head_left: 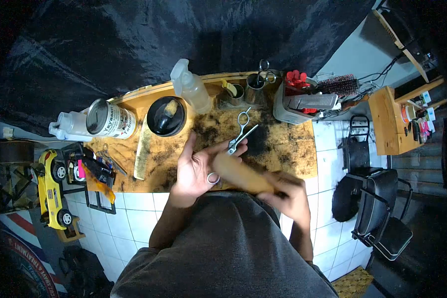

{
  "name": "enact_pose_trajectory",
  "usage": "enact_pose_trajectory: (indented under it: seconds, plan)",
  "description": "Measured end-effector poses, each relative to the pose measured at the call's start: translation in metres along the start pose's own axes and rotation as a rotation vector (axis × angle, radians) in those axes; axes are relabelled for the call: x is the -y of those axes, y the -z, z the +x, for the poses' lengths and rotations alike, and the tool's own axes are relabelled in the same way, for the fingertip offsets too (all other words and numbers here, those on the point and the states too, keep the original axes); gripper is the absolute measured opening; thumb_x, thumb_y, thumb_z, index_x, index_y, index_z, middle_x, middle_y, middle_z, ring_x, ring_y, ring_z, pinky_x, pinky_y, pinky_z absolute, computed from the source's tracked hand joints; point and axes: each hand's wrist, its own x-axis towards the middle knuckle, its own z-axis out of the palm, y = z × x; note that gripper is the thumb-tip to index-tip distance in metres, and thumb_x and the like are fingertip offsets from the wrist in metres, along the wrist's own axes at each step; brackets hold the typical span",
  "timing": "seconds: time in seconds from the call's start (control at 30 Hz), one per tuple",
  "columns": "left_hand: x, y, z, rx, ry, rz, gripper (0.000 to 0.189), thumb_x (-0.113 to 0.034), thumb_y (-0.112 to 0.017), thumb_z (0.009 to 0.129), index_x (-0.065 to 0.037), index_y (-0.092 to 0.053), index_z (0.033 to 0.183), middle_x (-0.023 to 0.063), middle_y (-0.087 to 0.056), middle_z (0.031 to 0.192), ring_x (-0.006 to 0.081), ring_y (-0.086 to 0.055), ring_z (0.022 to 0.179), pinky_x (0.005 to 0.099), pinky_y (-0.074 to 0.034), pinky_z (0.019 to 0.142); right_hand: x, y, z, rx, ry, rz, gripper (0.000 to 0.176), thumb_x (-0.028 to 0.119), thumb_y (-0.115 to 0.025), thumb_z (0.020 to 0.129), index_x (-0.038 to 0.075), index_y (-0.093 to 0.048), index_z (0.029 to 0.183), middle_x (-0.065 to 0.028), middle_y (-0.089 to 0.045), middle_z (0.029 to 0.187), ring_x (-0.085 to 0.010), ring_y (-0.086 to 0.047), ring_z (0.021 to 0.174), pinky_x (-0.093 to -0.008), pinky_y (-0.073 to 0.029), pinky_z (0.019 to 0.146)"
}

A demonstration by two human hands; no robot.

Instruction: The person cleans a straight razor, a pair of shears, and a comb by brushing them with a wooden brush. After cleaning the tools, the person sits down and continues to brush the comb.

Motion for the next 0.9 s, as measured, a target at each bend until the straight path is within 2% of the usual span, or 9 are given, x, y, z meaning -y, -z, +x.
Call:
enact_pose_trajectory:
  seconds: [0.03,0.13,0.33,0.47,0.53,0.63,0.7,0.77,0.9]
  plan:
    - [0.002,0.007,0.001,-0.171,0.011,-0.035,0.09,-0.067,-0.017,0.09,0.01,-0.033,0.135,0.0267,-0.046,0.13,0.0298,-0.055,0.113,0.0209,-0.05,0.047,0.001,-0.001,0.003,-0.119,-0.085,-0.017,0.041,0.016,-0.079,0.069,0.0,-0.067,0.105,-0.0171,-0.066,0.091,-0.0305,-0.066,0.082,-0.0345,-0.051,0.074]
    - [0.0,0.016,0.003,0.301,0.049,-0.265,0.09,-0.065,-0.018,0.091,0.013,-0.032,0.134,0.0268,-0.046,0.13,0.0305,-0.049,0.12,0.0313,-0.047,0.094,0.002,-0.001,0.008,-0.233,-0.303,-0.075,0.038,0.016,-0.078,0.071,-0.001,-0.067,0.103,-0.0181,-0.066,0.09,-0.0286,-0.066,0.082,-0.0352,-0.051,0.074]
    - [-0.003,-0.009,0.002,-0.123,-0.061,0.067,0.088,-0.064,-0.017,0.092,0.012,-0.029,0.136,0.0268,-0.035,0.14,0.026,-0.037,0.131,0.0349,-0.027,0.112,-0.007,0.011,0.001,0.22,0.186,-0.066,0.042,0.019,-0.08,0.067,0.0,-0.068,0.103,-0.0138,-0.066,0.08,-0.0242,-0.066,0.076,-0.034,-0.05,0.071]
    - [-0.002,0.026,-0.001,0.158,0.062,-0.173,0.086,-0.064,-0.021,0.092,0.01,-0.033,0.135,0.0252,-0.048,0.127,0.0249,-0.043,0.127,0.0229,-0.055,0.072,-0.007,0.012,0.007,-0.061,-0.129,-0.035,0.035,0.018,-0.078,0.071,-0.001,-0.069,0.098,-0.0209,-0.067,0.09,-0.026,-0.068,0.075,-0.0328,-0.052,0.069]
    - [-0.001,0.017,-0.004,-0.119,0.056,-0.096,0.084,-0.063,-0.027,0.092,0.009,-0.034,0.135,0.0238,-0.052,0.119,0.0233,-0.045,0.124,0.0195,-0.053,0.052,-0.004,0.006,0.013,-0.196,-0.268,-0.012,0.033,0.018,-0.078,0.072,-0.001,-0.069,0.098,-0.0205,-0.067,0.088,-0.0245,-0.067,0.072,-0.0332,-0.051,0.067]
    - [-0.001,0.022,0.002,0.187,0.046,-0.112,0.081,-0.06,-0.028,0.093,0.009,-0.034,0.134,0.0235,-0.049,0.126,0.0217,-0.043,0.126,0.0185,-0.054,0.062,-0.013,0.007,0.006,0.037,-0.177,0.035,0.032,0.019,-0.076,0.074,0.001,-0.069,0.1,-0.0187,-0.068,0.089,-0.0233,-0.068,0.074,-0.032,-0.051,0.069]
    - [0.004,-0.014,0.007,-0.3,-0.146,0.329,0.072,-0.052,-0.031,0.096,0.01,-0.035,0.133,0.0215,-0.047,0.131,0.02,-0.048,0.122,0.0155,-0.052,0.067,-0.01,0.013,0.005,0.267,-0.081,0.089,0.032,0.021,-0.077,0.075,0.006,-0.07,0.102,-0.0144,-0.069,0.095,-0.0221,-0.069,0.082,-0.0275,-0.05,0.078]
    - [-0.001,-0.018,-0.002,-0.257,-0.11,0.313,0.048,-0.025,-0.041,0.098,0.006,-0.036,0.134,0.0174,-0.048,0.133,0.0185,-0.053,0.117,0.0193,-0.048,0.086,-0.013,0.017,0.004,0.429,-0.021,0.073,0.037,0.02,-0.078,0.073,0.007,-0.069,0.106,-0.0117,-0.069,0.1,-0.0184,-0.068,0.09,-0.0268,-0.049,0.085]
    - [0.005,0.007,-0.004,-0.144,-0.106,0.447,0.044,-0.011,-0.045,0.096,-0.001,-0.036,0.138,0.0156,-0.044,0.138,0.0216,-0.051,0.119,0.0308,-0.046,0.095,-0.021,0.02,-0.003,0.208,-0.183,0.33,0.044,0.008,-0.079,0.069,-0.004,-0.065,0.108,-0.0146,-0.069,0.099,-0.0179,-0.065,0.087,-0.0297,-0.049,0.078]
